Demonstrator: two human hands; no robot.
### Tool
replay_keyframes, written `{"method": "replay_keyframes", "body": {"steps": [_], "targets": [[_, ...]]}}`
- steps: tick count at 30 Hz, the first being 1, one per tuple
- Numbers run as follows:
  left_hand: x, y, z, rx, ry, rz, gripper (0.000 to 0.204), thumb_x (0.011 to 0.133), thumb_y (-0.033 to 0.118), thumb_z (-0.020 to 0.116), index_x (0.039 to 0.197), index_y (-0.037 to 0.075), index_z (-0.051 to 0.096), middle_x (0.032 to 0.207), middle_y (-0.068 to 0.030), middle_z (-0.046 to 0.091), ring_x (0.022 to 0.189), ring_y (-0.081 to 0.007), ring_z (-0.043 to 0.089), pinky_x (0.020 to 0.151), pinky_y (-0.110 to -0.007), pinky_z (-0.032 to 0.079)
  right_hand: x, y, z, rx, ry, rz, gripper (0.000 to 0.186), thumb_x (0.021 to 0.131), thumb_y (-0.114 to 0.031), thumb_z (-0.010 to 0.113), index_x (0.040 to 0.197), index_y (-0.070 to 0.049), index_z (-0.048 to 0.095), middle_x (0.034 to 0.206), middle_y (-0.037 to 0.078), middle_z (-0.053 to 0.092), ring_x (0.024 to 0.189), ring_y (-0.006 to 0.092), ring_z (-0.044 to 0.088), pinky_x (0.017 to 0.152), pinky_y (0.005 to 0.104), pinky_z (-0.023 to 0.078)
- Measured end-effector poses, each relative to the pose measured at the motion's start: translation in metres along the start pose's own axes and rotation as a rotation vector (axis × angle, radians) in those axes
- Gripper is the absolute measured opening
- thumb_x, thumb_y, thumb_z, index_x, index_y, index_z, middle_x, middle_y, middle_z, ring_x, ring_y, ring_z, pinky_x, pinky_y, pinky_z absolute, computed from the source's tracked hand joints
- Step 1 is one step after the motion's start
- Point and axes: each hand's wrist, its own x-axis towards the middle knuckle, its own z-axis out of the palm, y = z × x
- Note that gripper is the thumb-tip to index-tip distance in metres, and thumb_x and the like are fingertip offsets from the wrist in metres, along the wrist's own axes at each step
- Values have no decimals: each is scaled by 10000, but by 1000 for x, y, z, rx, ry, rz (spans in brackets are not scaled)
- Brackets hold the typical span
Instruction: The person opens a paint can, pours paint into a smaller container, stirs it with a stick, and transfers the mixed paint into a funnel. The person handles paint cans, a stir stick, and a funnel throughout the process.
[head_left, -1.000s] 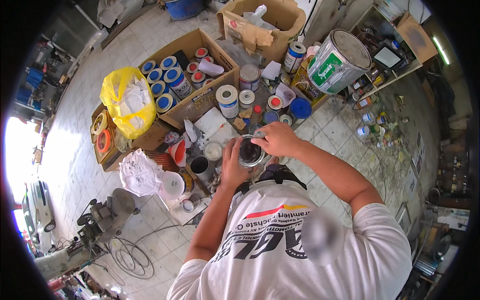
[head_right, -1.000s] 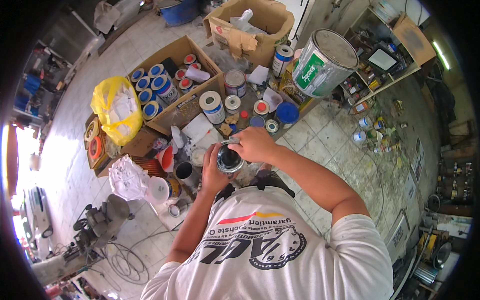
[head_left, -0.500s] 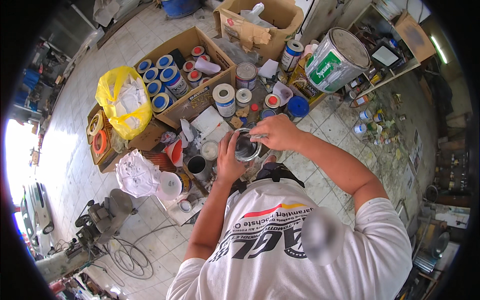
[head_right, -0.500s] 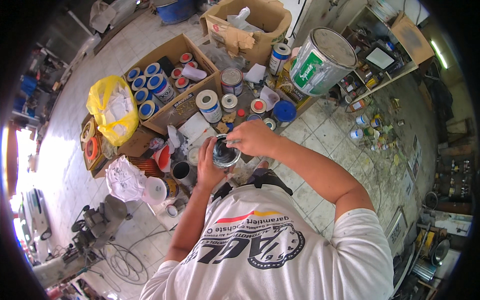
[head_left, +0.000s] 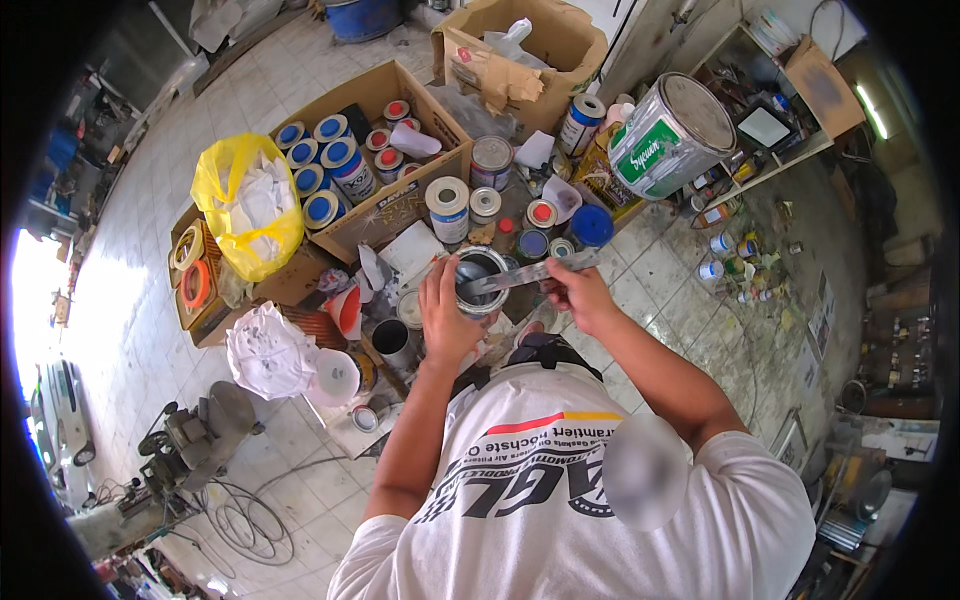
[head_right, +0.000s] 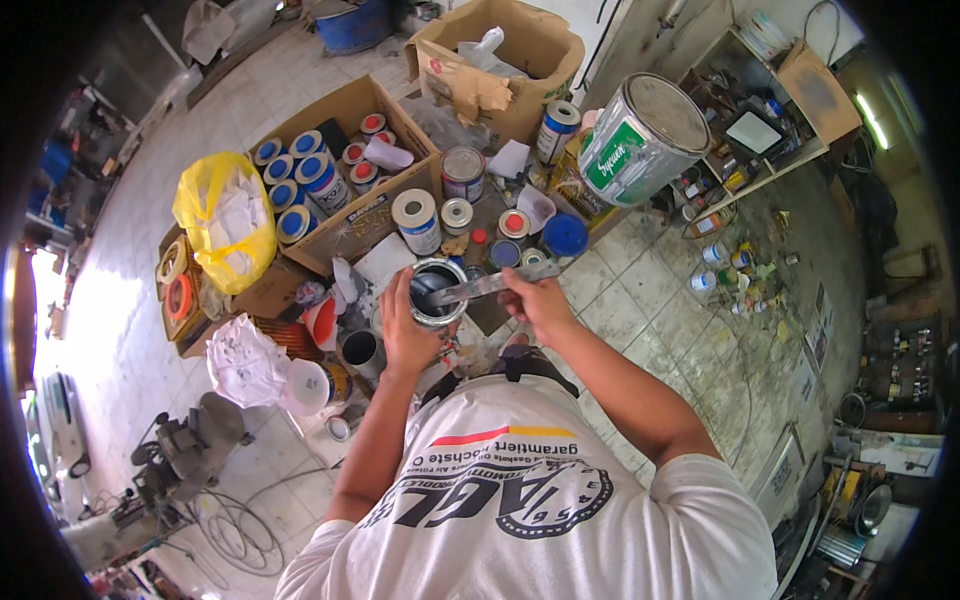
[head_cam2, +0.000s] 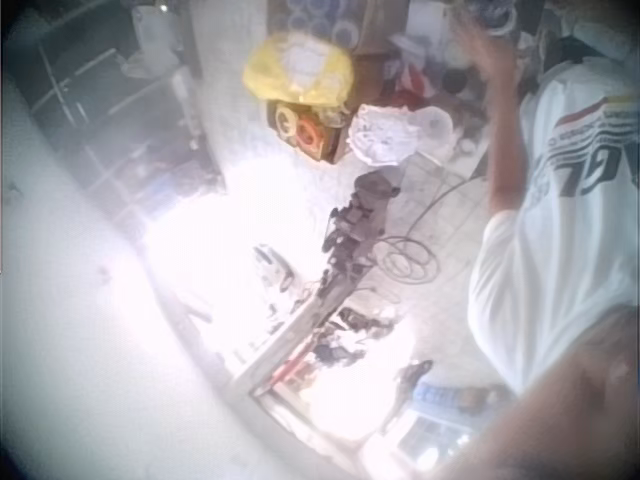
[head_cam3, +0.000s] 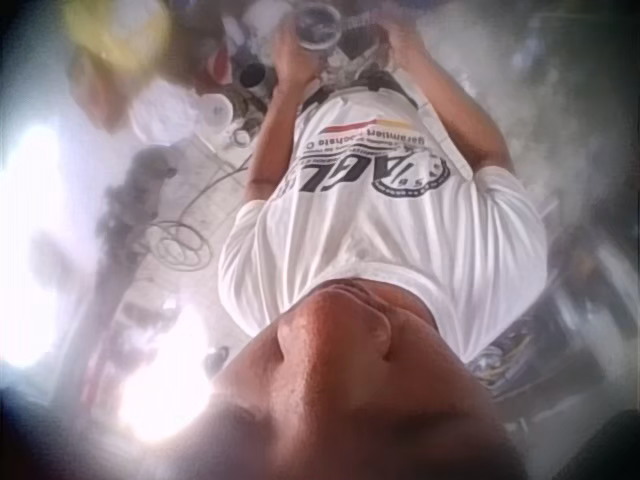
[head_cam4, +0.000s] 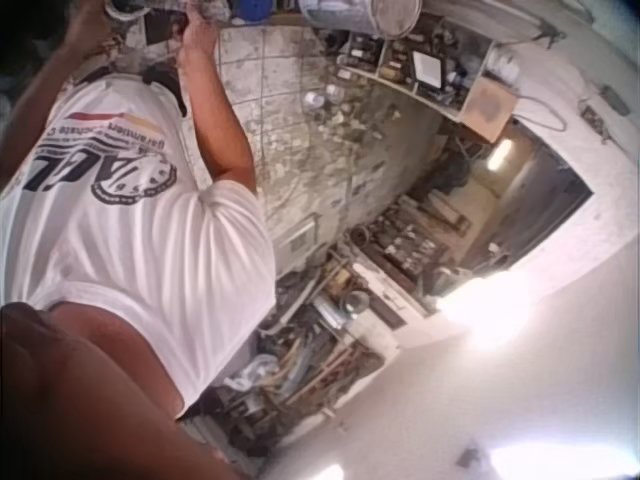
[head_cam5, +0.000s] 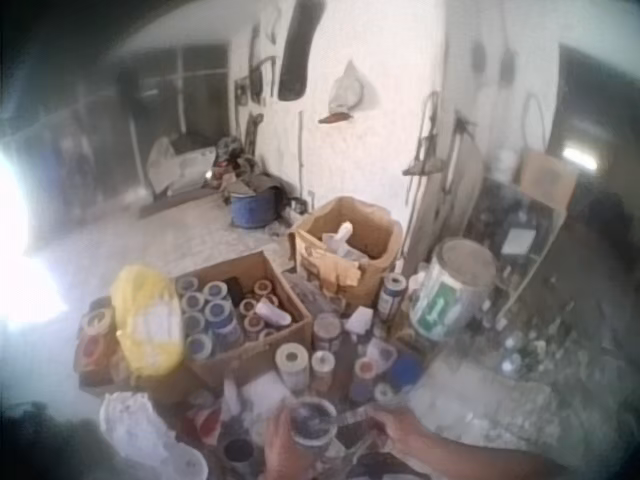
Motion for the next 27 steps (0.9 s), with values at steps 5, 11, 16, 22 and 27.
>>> {"method": "replay_keyframes", "body": {"steps": [5, 11, 16, 22, 27], "targets": [[8, 1, -3, -46, 94, -17, 1183, 542, 126, 1004, 1566, 42, 418, 1478, -224, 540, 1324, -447, 533, 1121, -542, 448, -16, -24, -31, 155, -13, -59, 285, 996, -349, 797, 1005, -77, 712, 847, 62, 705, 657, 134, 591, 552, 273, 431], [21, 11, -1, -118, 125, -28, 1200, 532, 143, 1012, 1566, 26, 413, 1463, -229, 554, 1316, -445, 539, 1105, -536, 471, -29, -52, -52, 170, -58, -226, 322, 1015, -361, 775, 1040, -47, 707, 884, 78, 714, 694, 148, 601, 595, 281, 432], [35, 25, -2, -156, 65, -49, 1248, 561, 248, 1029, 1586, -16, 368, 1431, -232, 580, 1305, -433, 569, 1118, -521, 475, -43, -78, -59, 154, -68, -308, 371, 1023, -375, 759, 1050, -8, 705, 889, 91, 712, 707, 158, 604, 619, 295, 434], [49, 35, 9, -249, 63, -57, 1294, 565, 256, 1034, 1617, -11, 330, 1447, -237, 580, 1326, -420, 572, 1150, -498, 454, -63, -106, -53, 90, -6, -397, 369, 1023, -365, 762, 1051, -3, 695, 883, 111, 706, 701, 175, 611, 599, 300, 429], [54, 41, 16, -284, 77, -84, 1272, 548, 245, 1023, 1613, 40, 360, 1487, -194, 561, 1330, -424, 537, 1135, -511, 458, -68, -115, -53, 9, 65, -431, 342, 1018, -332, 770, 1056, -4, 684, 853, 112, 697, 679, 178, 606, 579, 304, 421]]}}
